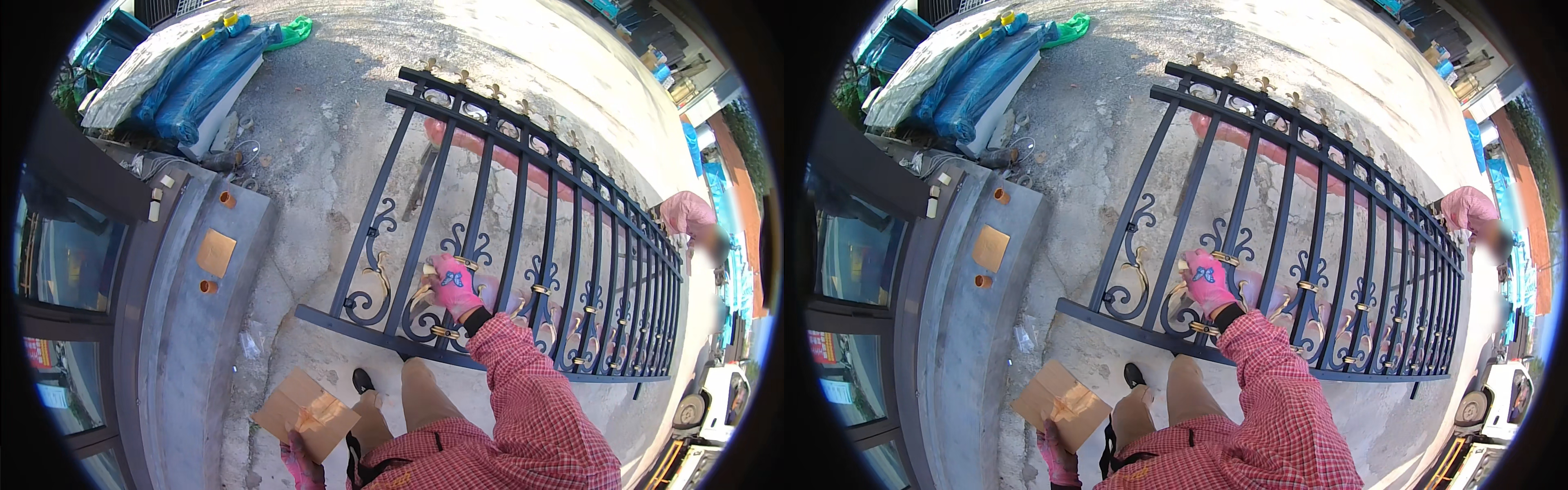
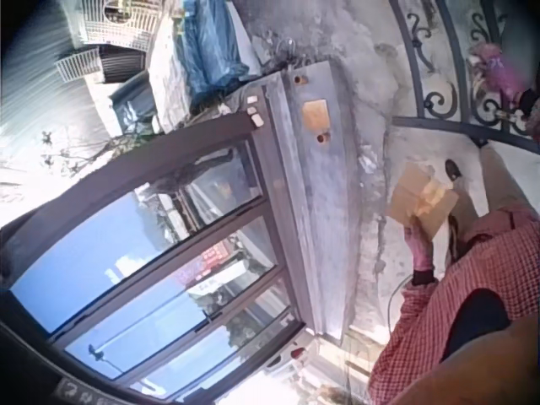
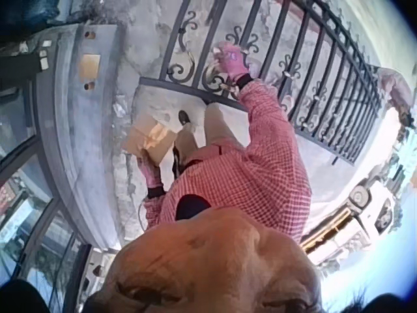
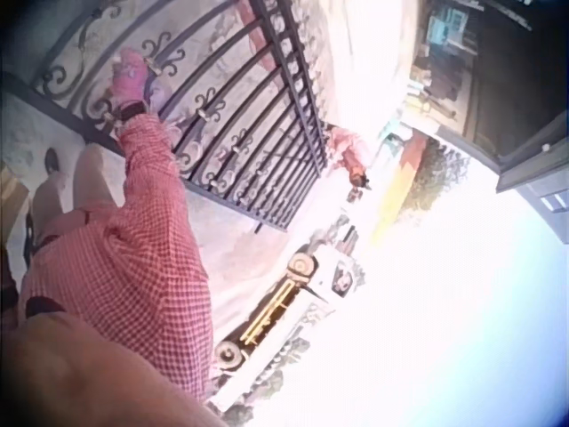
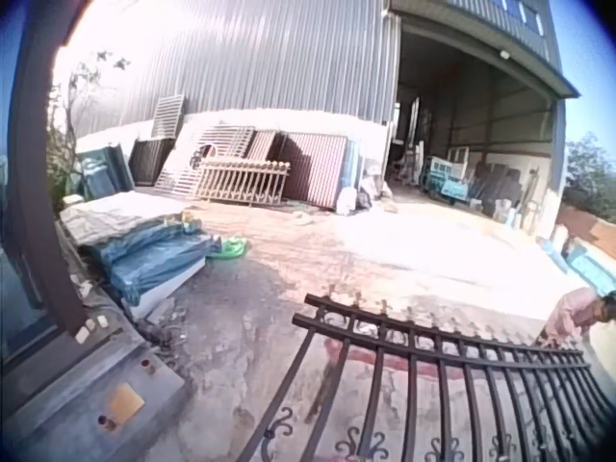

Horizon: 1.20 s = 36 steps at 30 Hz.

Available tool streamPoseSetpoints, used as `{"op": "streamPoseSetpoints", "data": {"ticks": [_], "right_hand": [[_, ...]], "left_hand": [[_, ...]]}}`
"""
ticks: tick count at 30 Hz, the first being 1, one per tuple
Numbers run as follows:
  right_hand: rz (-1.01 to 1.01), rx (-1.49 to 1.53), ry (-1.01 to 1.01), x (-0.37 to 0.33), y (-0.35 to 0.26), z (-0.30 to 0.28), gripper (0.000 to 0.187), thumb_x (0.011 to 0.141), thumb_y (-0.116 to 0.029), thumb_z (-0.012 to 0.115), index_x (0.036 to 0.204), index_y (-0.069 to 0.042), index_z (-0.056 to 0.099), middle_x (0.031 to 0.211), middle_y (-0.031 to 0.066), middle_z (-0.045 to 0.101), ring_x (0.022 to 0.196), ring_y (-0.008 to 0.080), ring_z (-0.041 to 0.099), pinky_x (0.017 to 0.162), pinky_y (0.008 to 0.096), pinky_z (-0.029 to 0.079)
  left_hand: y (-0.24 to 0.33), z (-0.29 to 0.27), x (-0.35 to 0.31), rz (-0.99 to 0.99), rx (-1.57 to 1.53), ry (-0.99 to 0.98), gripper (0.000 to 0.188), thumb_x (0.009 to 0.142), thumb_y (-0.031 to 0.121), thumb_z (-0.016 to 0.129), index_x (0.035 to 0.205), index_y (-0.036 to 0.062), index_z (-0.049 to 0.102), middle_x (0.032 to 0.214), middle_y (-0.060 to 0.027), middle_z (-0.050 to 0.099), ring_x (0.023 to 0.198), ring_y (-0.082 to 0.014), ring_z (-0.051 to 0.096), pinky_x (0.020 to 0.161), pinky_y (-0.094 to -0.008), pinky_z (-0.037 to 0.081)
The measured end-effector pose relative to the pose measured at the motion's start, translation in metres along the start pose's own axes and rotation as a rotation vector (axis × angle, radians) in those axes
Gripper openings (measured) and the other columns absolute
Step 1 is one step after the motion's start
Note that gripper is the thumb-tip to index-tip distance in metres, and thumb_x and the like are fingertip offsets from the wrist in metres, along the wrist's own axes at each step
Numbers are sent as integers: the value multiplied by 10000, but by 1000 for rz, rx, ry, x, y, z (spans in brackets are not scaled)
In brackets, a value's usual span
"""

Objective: The person applies gold paint to the decorative scrollwork on a black metal gate using a small brush. They hold a cardboard paint reservoir in the left hand and repeatedly dip the brush to continue painting the ornamental details.

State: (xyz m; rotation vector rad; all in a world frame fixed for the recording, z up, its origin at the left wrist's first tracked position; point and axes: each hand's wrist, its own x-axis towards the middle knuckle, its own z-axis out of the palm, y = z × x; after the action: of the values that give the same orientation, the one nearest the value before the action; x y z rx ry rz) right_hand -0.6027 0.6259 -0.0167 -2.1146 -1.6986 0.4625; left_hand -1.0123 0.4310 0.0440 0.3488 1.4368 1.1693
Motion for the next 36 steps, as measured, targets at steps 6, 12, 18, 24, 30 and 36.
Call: {"op": "streamPoseSetpoints", "data": {"ticks": [6, 12, 18, 24, 30, 36], "right_hand": [[128, 261, 206, -25, 32, -66, 307, 720, 12, 685, 1016, -34, 614, 972, 106, 585, 837, 221, 624, 700, 286, 503], [404, 579, 298, -23, 79, -105, 291, 749, 15, 678, 1029, -12, 605, 874, 66, 599, 685, 120, 585, 594, 231, 470], [341, 464, 299, -15, 104, -110, 291, 738, 18, 671, 1024, -17, 628, 889, 75, 582, 702, 137, 592, 604, 241, 478], [205, 439, 258, 0, 97, -112, 262, 744, 30, 638, 1003, -8, 632, 945, 82, 586, 731, 138, 605, 635, 239, 483], [182, 427, 118, 15, 97, -89, 279, 726, 24, 637, 997, -40, 643, 967, 104, 608, 820, 235, 627, 704, 297, 495], [23, 15, -122, 27, 89, -43, 213, 726, -48, 646, 936, -75, 664, 965, 129, 604, 875, 306, 609, 741, 358, 493]], "left_hand": [[25, 5, 4, -7, 56, -61, 479, 902, 336, 592, 1259, 46, 460, 1167, -105, 565, 1001, -205, 593, 800, -343, 525], [32, 53, -6, -65, -15, -40, 468, 895, 294, 611, 1261, 43, 460, 1148, -107, 576, 980, -218, 608, 794, -356, 539], [44, 85, -15, -111, 59, -38, 451, 911, 299, 585, 1259, 41, 458, 1161, -100, 570, 988, -202, 602, 809, -332, 526], [50, 100, -25, -110, 90, 4, 475, 915, 322, 574, 1275, 41, 447, 1164, -101, 566, 993, -194, 594, 811, -318, 516], [46, 93, -30, -124, 177, 55, 498, 937, 382, 511, 1298, 52, 422, 1213, -99, 535, 1062, -201, 566, 853, -320, 493], [44, 103, -32, -119, 94, 68, 488, 916, 353, 563, 1280, 49, 444, 1187, -97, 552, 1029, -200, 578, 833, -323, 506]]}}
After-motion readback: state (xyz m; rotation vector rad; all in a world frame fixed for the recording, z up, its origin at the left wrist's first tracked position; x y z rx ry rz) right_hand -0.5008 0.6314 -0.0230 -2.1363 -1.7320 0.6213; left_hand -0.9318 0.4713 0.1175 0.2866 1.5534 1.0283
